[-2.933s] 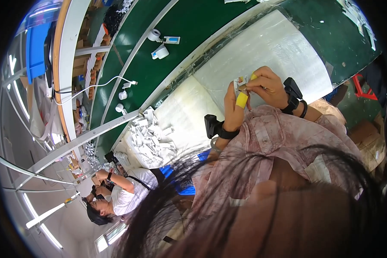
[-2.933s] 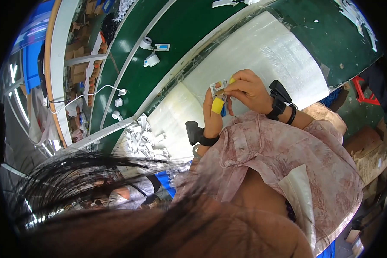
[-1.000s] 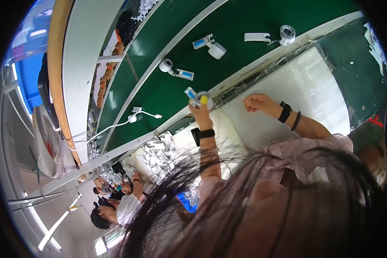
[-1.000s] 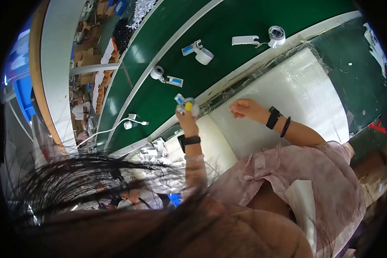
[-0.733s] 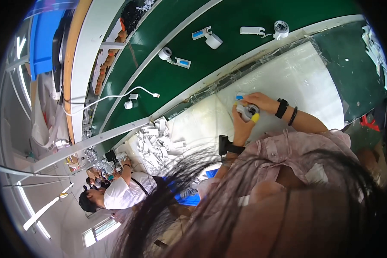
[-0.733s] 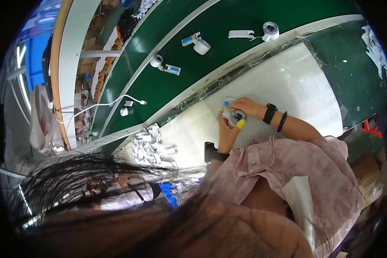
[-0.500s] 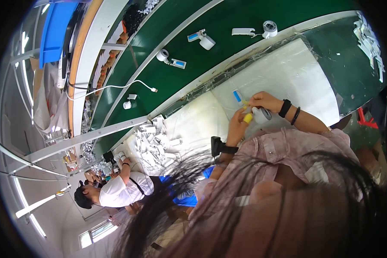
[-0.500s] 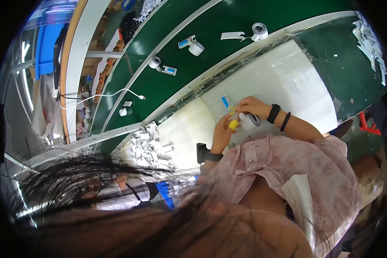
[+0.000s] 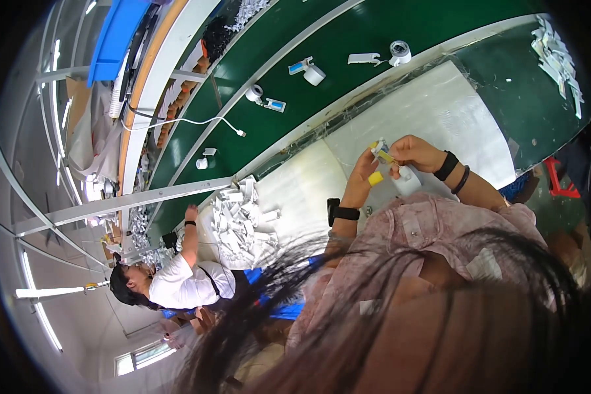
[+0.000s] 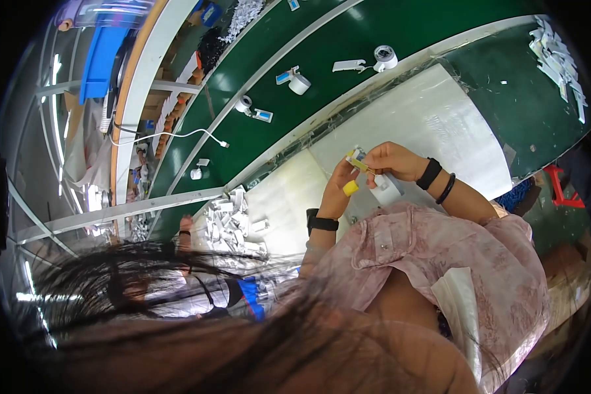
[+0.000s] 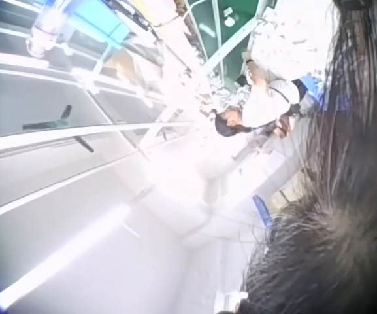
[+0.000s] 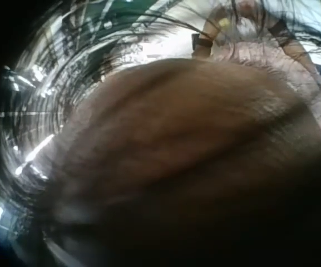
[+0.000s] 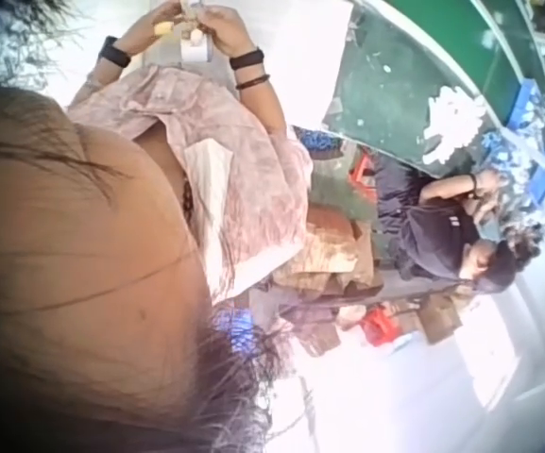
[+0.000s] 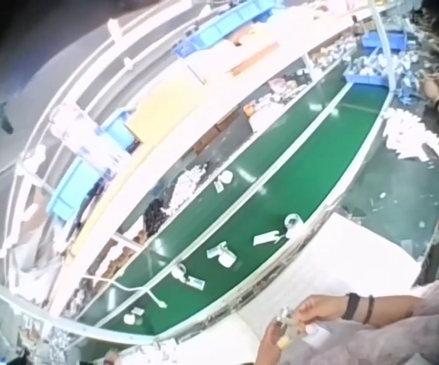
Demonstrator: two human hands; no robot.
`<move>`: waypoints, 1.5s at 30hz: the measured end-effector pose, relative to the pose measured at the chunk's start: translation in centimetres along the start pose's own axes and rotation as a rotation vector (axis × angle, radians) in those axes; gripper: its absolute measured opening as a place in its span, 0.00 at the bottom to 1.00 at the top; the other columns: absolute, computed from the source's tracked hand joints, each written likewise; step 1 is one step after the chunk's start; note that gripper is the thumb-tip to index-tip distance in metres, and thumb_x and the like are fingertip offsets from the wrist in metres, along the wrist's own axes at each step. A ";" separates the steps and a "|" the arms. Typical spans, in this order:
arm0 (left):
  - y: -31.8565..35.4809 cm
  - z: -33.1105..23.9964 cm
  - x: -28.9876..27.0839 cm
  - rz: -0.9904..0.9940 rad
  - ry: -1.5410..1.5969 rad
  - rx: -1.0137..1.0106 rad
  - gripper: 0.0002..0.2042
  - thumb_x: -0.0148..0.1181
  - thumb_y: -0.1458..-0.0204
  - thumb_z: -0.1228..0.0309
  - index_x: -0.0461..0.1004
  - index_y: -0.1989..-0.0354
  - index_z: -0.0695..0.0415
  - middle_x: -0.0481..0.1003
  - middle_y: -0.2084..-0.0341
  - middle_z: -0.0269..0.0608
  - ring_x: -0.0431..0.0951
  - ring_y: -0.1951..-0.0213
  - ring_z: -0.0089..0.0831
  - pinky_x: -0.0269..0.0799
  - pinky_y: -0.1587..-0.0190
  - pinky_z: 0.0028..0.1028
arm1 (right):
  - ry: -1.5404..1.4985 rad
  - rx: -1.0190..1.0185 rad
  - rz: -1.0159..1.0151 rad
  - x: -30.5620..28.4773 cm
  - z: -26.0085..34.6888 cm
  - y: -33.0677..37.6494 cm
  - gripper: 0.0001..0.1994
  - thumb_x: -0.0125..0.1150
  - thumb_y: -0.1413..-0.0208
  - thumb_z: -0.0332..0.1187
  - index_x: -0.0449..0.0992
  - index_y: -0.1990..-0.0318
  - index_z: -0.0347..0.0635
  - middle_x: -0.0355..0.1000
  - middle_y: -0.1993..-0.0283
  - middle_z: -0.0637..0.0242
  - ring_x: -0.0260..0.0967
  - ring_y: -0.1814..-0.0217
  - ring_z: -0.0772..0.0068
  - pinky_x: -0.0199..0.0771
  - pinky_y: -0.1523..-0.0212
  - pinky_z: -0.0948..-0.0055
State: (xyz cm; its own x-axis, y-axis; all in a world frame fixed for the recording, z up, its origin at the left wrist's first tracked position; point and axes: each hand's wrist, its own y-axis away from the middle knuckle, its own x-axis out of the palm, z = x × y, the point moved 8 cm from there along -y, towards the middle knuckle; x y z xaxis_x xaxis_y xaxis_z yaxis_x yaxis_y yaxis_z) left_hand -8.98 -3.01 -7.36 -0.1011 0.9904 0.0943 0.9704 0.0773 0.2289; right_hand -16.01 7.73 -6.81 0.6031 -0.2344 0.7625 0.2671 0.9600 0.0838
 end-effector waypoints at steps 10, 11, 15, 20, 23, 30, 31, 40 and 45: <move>-0.2 -1.4 2.0 0.139 0.032 -0.136 0.24 0.54 0.47 0.75 0.61 0.40 0.60 0.71 0.53 0.38 0.72 0.53 0.30 0.68 0.50 0.28 | 0.045 0.095 0.137 2.3 0.2 1.6 0.08 0.59 0.44 0.33 0.72 0.69 0.36 0.75 0.74 0.62 0.74 0.75 0.72 0.74 0.68 0.76; -0.1 -1.8 1.9 0.150 -0.047 -0.146 0.22 0.53 0.47 0.75 0.62 0.42 0.60 0.72 0.55 0.39 0.73 0.56 0.30 0.70 0.53 0.28 | 0.043 0.094 0.135 2.3 0.5 1.8 0.08 0.59 0.44 0.33 0.72 0.69 0.36 0.75 0.74 0.62 0.74 0.75 0.72 0.74 0.68 0.76; 1.5 -5.2 2.0 0.128 -0.581 -0.129 0.20 0.51 0.46 0.76 0.62 0.44 0.60 0.74 0.59 0.41 0.75 0.63 0.30 0.72 0.62 0.28 | 0.601 0.111 0.122 2.3 1.4 2.8 0.06 0.61 0.49 0.29 0.70 0.71 0.38 0.74 0.75 0.64 0.73 0.76 0.75 0.71 0.72 0.76; 2.2 -4.7 3.0 0.134 -0.176 -0.233 0.20 0.48 0.44 0.77 0.60 0.42 0.57 0.72 0.66 0.41 0.73 0.74 0.27 0.70 0.73 0.26 | 1.463 -0.453 -0.354 3.6 5.5 3.8 0.06 0.60 0.55 0.22 0.68 0.74 0.41 0.68 0.80 0.66 0.70 0.78 0.66 0.66 0.76 0.70; 2.4 -4.9 2.9 0.081 0.242 -0.195 0.16 0.44 0.38 0.71 0.61 0.43 0.58 0.72 0.66 0.42 0.74 0.73 0.28 0.73 0.72 0.28 | 1.469 -0.677 -0.473 4.9 6.7 4.6 0.08 0.62 0.57 0.22 0.67 0.74 0.43 0.66 0.79 0.65 0.68 0.74 0.61 0.64 0.74 0.68; 1.2 -5.7 3.7 -0.100 0.253 -0.137 0.14 0.40 0.37 0.64 0.63 0.48 0.58 0.72 0.70 0.42 0.73 0.76 0.27 0.73 0.76 0.28 | 1.233 -0.960 -0.639 4.6 7.1 6.0 0.07 0.63 0.53 0.23 0.70 0.69 0.41 0.70 0.71 0.62 0.67 0.69 0.60 0.66 0.68 0.66; 1.2 -5.4 3.4 -0.138 0.305 -0.174 0.14 0.41 0.37 0.64 0.63 0.48 0.58 0.72 0.71 0.42 0.72 0.78 0.27 0.73 0.78 0.28 | 1.207 -0.995 -0.639 4.8 7.2 6.2 0.06 0.63 0.52 0.23 0.71 0.68 0.40 0.70 0.69 0.60 0.67 0.67 0.59 0.67 0.66 0.66; 0.8 -5.1 3.5 -0.158 0.245 -0.130 0.15 0.43 0.39 0.60 0.63 0.53 0.59 0.71 0.74 0.44 0.70 0.83 0.29 0.70 0.84 0.28 | 1.192 -0.847 -0.547 4.9 7.1 5.9 0.09 0.62 0.53 0.21 0.74 0.63 0.39 0.71 0.66 0.60 0.68 0.63 0.59 0.69 0.63 0.68; 0.8 -5.3 3.9 -0.174 0.362 -0.165 0.15 0.42 0.39 0.60 0.63 0.53 0.59 0.70 0.75 0.44 0.70 0.83 0.29 0.70 0.84 0.28 | 1.188 -0.940 -0.543 5.1 7.4 6.3 0.08 0.63 0.54 0.21 0.74 0.65 0.39 0.71 0.66 0.61 0.68 0.64 0.59 0.69 0.62 0.68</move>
State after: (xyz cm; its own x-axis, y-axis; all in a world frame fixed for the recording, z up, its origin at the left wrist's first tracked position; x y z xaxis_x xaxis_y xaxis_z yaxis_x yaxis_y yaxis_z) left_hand -9.73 0.26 -1.63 -0.3589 0.8580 0.3676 0.8869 0.1908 0.4206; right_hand -16.84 13.68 2.34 0.3816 -0.9091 -0.1670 0.7073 0.4035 -0.5805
